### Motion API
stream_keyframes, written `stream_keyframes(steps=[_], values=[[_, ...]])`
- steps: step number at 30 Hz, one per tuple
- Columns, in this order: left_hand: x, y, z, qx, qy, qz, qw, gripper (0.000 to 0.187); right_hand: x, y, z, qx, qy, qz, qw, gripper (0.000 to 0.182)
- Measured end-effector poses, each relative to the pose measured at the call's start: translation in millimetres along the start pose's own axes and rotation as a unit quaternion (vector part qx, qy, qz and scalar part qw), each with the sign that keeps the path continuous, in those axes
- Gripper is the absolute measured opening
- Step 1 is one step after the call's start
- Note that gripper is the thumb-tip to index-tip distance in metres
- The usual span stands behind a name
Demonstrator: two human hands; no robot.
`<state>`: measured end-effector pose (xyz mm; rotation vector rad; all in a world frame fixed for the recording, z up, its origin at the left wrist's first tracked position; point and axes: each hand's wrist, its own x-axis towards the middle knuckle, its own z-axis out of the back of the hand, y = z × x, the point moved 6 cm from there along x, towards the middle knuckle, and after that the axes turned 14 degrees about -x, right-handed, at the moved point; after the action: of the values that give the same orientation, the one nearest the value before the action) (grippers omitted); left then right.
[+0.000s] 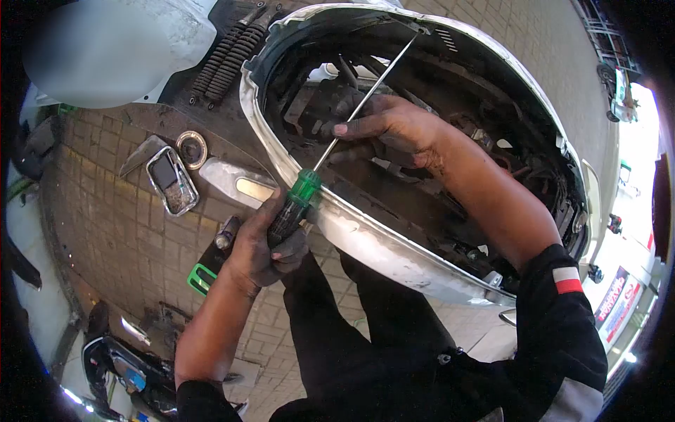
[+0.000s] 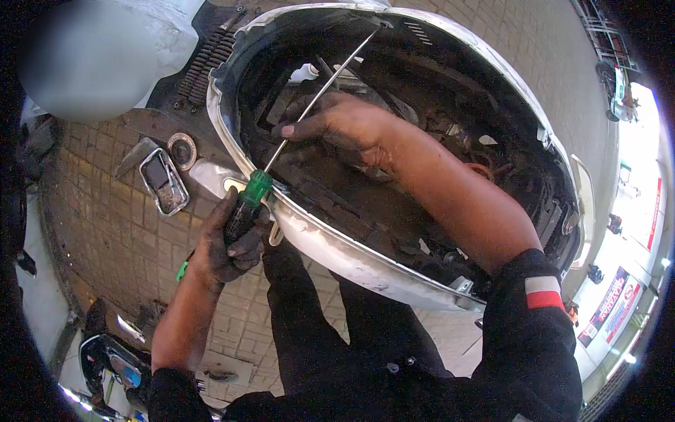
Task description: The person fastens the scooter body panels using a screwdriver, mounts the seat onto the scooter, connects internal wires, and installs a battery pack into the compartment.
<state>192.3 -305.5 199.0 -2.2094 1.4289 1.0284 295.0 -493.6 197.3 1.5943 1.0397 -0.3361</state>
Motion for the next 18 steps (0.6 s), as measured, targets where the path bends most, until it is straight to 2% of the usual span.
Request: stream_keyframes(steps=[1, 3, 4, 5, 6, 7, 9, 10, 11, 13, 14, 16, 17, 18], values=[[1, -3, 5, 0.005, -0.009, -0.016, 1.000, 0.054, 0, 3, 0, -0.001, 0.000, -0.001, 1.000, 0.039], [6, -4, 4, 0.012, -0.016, -0.031, 0.999, 0.053, -2, 2, 6, -0.058, -0.065, -0.045, 0.995, 0.035], [3, -21, 0, 0.266, -0.080, -0.195, 0.941, 0.050, 1, -2, 9, -0.055, -0.064, -0.045, 0.995, 0.035], [-9, -34, -14, 0.495, -0.137, -0.336, 0.789, 0.047, 5, -4, 9, -0.023, -0.037, -0.030, 0.999, 0.034], [-14, -37, -21, 0.544, -0.149, -0.348, 0.749, 0.044, 7, -6, 3, 0.008, -0.008, -0.014, 1.000, 0.033], [-19, -41, -23, 0.546, -0.149, -0.350, 0.747, 0.044, 6, -7, -1, 0.009, -0.007, -0.011, 1.000, 0.033], [-22, -37, -18, 0.486, -0.149, -0.219, 0.833, 0.047, -5, 3, -9, -0.022, -0.059, -0.026, 0.998, 0.032], [-27, -33, -8, 0.496, -0.137, -0.213, 0.831, 0.052, -10, 5, -15, -0.014, -0.054, -0.034, 0.998, 0.031], [-40, -28, -9, 0.499, -0.133, -0.223, 0.827, 0.052, -18, 14, -24, -0.020, -0.055, -0.024, 0.998, 0.031], [-76, -8, -10, 0.450, -0.148, -0.250, 0.844, 0.053, -41, 23, -47, -0.114, -0.062, -0.065, 0.989, 0.036], [-98, 5, -10, 0.493, -0.123, -0.329, 0.796, 0.052, -57, 28, -69, -0.047, -0.042, -0.074, 0.995, 0.041], [-132, 36, -5, 0.522, -0.108, -0.331, 0.778, 0.049, -91, 39, -109, -0.261, -0.047, -0.040, 0.963, 0.055], [-145, 53, -9, 0.508, -0.121, -0.258, 0.813, 0.047, -113, 50, -136, -0.362, -0.042, -0.033, 0.931, 0.062], [-161, 62, -29, 0.510, -0.112, -0.288, 0.803, 0.045, -137, 46, -163, -0.392, -0.074, 0.044, 0.916, 0.063]])
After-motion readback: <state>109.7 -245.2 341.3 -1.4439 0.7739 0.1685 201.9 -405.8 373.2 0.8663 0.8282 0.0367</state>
